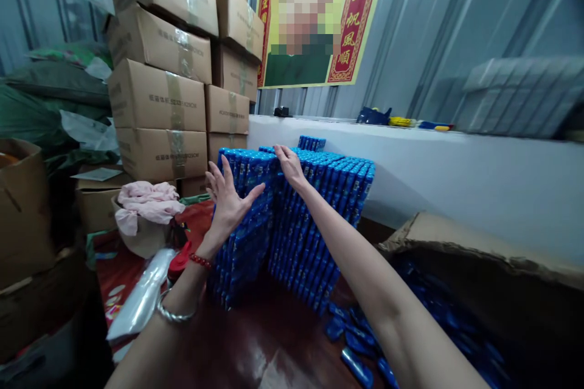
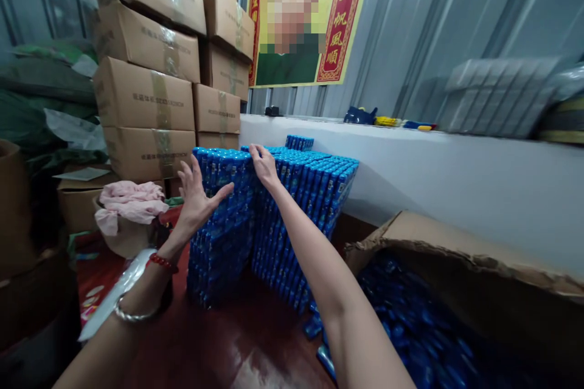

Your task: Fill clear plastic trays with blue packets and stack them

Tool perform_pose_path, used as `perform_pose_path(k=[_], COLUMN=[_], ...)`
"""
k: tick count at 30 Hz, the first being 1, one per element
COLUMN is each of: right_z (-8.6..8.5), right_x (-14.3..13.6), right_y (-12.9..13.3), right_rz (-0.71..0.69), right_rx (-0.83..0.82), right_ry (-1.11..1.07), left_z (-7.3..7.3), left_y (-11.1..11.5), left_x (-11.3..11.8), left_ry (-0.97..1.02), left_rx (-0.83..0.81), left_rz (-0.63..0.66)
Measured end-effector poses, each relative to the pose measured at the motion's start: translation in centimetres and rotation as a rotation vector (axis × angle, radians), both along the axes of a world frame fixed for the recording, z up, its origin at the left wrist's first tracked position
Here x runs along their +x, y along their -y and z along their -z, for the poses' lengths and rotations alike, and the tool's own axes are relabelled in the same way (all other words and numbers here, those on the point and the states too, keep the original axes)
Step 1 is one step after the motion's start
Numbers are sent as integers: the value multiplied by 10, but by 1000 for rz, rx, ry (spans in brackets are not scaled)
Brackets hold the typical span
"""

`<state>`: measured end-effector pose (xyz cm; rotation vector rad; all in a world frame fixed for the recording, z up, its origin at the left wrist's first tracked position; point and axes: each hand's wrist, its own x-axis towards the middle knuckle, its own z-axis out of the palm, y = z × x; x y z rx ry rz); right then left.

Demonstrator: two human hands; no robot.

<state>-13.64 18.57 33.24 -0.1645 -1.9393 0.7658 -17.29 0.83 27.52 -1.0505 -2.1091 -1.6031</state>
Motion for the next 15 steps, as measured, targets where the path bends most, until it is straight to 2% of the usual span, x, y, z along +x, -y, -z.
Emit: perform_pose_path(k=[3,5,9,11,13,15], right_z=[15,21,17,13,15,27], right_x=[5,4,-7,-10,-1,22], right_y=[4,2,-8,-9,-2,13], right_rz=[40,-6,-112,-108,-63,-8], right_rx=[75,106,70,62,54,59], right_ry=[-15,17,75,95,81,12], left_z=[-1,-3,-7,-9,-10,-10], left_y=[-1,-6,-22,-28,-27,-22], left_x=[-13,-21,-23,-16,-10,-9], left_ry=[0,-14,-150,-177,-146,-88], left_rx=[-36,-31,5,-17,-66,-126], left_rz=[-36,-46,-223,-276,-277,-249])
